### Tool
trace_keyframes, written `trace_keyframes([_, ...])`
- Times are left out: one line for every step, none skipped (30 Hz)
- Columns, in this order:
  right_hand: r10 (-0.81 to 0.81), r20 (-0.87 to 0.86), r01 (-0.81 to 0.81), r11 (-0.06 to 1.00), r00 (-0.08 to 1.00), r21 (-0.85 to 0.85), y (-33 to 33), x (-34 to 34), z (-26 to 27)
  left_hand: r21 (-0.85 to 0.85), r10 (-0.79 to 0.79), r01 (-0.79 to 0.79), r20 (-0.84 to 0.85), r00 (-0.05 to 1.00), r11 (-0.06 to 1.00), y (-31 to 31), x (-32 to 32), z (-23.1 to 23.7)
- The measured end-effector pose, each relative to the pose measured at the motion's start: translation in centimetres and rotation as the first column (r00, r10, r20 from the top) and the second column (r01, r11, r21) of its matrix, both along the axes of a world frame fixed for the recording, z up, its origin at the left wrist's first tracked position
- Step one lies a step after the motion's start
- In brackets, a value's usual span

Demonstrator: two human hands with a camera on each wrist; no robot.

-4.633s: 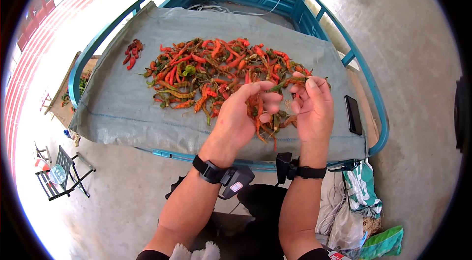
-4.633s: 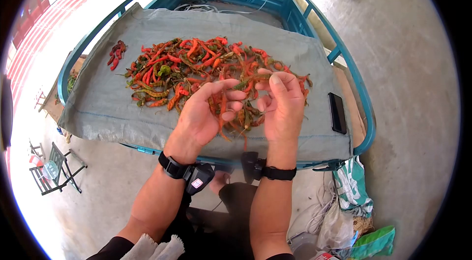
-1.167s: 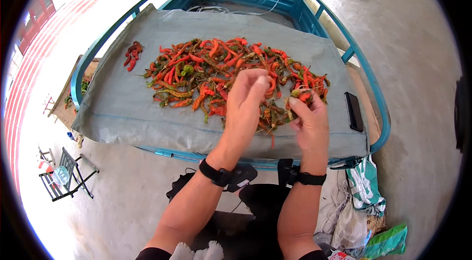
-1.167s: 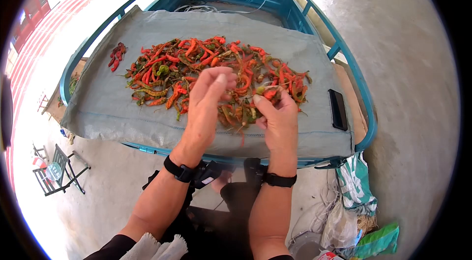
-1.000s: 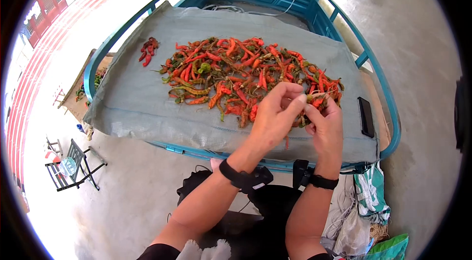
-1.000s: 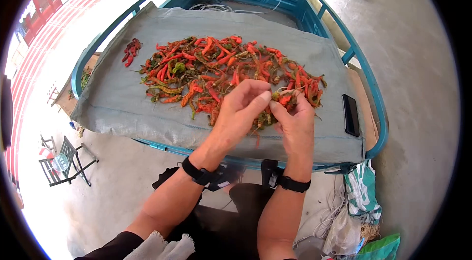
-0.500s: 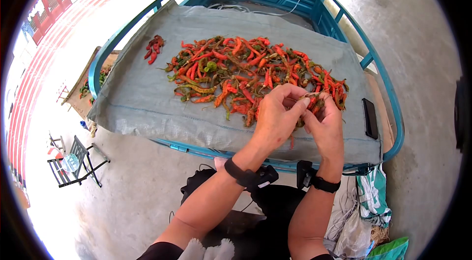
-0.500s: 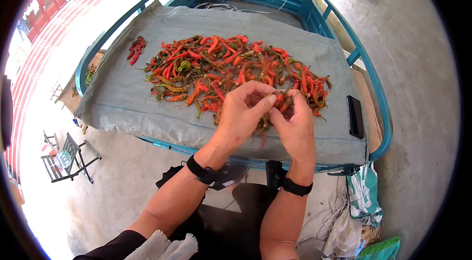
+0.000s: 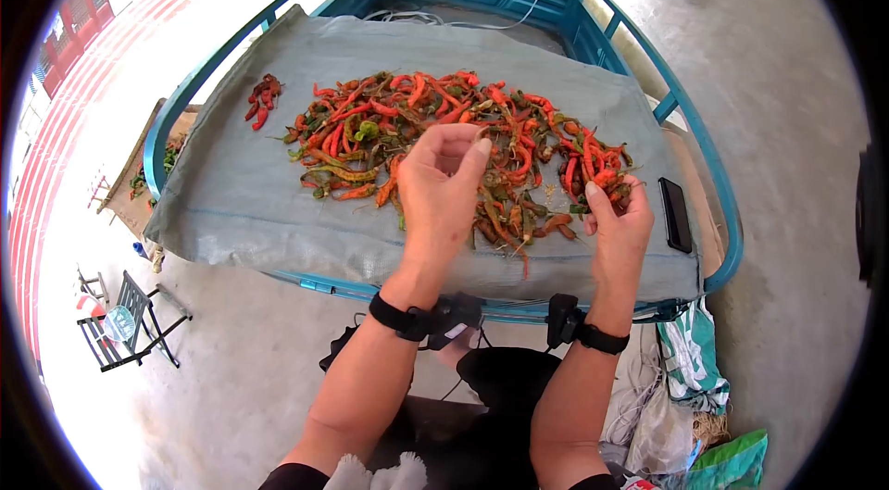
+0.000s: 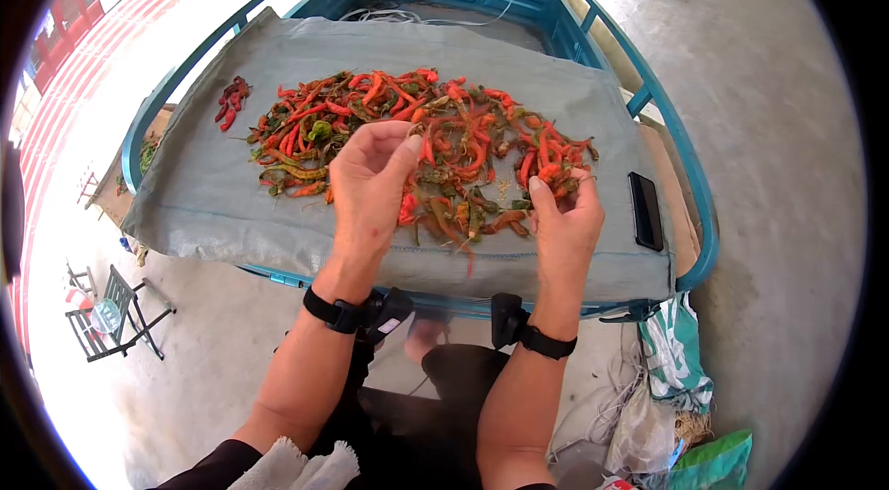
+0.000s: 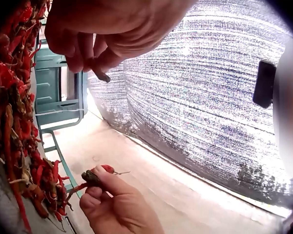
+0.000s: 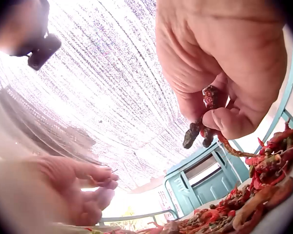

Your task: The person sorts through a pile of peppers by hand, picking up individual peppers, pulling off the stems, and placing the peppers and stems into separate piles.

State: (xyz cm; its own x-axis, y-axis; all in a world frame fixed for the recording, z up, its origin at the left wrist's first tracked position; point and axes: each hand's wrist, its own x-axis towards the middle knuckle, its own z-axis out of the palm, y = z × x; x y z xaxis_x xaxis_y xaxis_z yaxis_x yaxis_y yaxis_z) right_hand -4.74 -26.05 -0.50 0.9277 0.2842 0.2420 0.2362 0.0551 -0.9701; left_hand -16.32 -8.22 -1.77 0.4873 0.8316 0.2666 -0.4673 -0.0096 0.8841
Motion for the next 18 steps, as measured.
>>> trace_keyframes([-0.016,-0.001,0.016,1.0,1.0,-0.014,-0.2,0.3,-0.1,0.027,0.028,-0.027,-0.007,1.0,0.999,0.4,-0.3,0.1])
trace_keyframes([-0.031,-0.002,0.031,0.999,1.0,-0.028,-0.3,0.4,-0.2,0.031,0.044,-0.044,-0.014,0.999,0.999,0.7,-0.5,0.1])
trace_keyframes([-0.038,0.009,0.039,0.998,0.999,-0.045,-0.3,0.4,-0.3,0.036,0.062,-0.061,-0.022,0.998,0.998,0.9,-0.7,0.0])
trace_keyframes([-0.045,0.021,0.047,0.997,0.999,-0.062,-0.4,0.5,-0.4,0.041,0.079,-0.078,-0.029,0.996,0.996,1.0,-0.7,0.0])
trace_keyframes([-0.052,0.035,0.054,0.995,0.998,-0.079,-0.3,0.6,-0.5,0.031,0.08,-0.08,-0.008,0.997,0.996,1.0,-0.7,0.0])
trace_keyframes([-0.076,0.138,0.093,0.989,0.988,-0.119,-0.3,0.9,-0.9,0.035,0.078,-0.078,-0.008,0.997,0.996,1.1,-0.7,-0.1])
trace_keyframes([-0.094,0.24,0.134,0.979,0.966,-0.156,-0.2,1.5,-1.6,0.039,0.077,-0.077,-0.008,0.997,0.996,1.1,-0.6,-0.3])
trace_keyframes([-0.107,0.341,0.179,0.966,0.934,-0.188,-0.1,1.8,-2.1,0.042,0.076,-0.076,-0.008,0.997,0.996,1.2,-0.6,-0.5])
trace_keyframes([-0.118,0.442,0.232,0.949,0.889,-0.212,0.0,1.9,-2.2,0.039,0.069,-0.069,-0.006,0.998,0.997,1.2,-0.6,-0.5])
trace_keyframes([-0.124,0.537,0.286,0.93,0.835,-0.23,0.2,2.0,-2.3,0.036,0.062,-0.062,-0.005,0.998,0.997,1.2,-0.6,-0.5])
trace_keyframes([-0.123,0.626,0.341,0.908,0.77,-0.242,0.4,2.0,-2.3,0.033,0.056,-0.056,-0.004,0.998,0.998,1.1,-0.6,-0.5])
trace_keyframes([-0.083,0.632,0.338,0.894,0.77,-0.295,0.5,2.0,-2.2,0.028,0.051,-0.051,-0.008,0.999,0.998,1.1,-0.6,-0.6])
trace_keyframes([-0.043,0.636,0.335,0.876,0.77,-0.346,0.6,2.0,-1.9,0.024,0.047,-0.047,-0.012,0.999,0.999,1.1,-0.5,-0.7])
trace_keyframes([-0.003,0.638,0.332,0.856,0.77,-0.396,0.6,1.9,-1.8,0.019,0.044,-0.043,-0.016,0.999,0.999,1.2,-0.5,-0.7])
trace_keyframes([0.031,0.604,0.287,0.86,0.796,-0.422,0.8,1.9,-1.9,0.017,0.039,-0.039,-0.012,0.999,0.999,1.2,-0.5,-0.7])
trace_keyframes([0.065,0.569,0.242,0.861,0.82,-0.447,1.0,1.8,-2.0,0.014,0.034,-0.034,-0.009,0.999,0.999,1.2,-0.5,-0.8])
trace_keyframes([0.1,0.532,0.195,0.861,0.841,-0.469,1.1,1.8,-2.2,0.011,0.03,-0.03,-0.006,1.0,0.999,1.2,-0.5,-0.8])
trace_keyframes([0.155,0.525,0.168,0.841,0.837,-0.515,1.1,1.9,-2.4,0.007,0.026,-0.026,0.002,1.0,1.0,1.2,-0.5,-0.9])
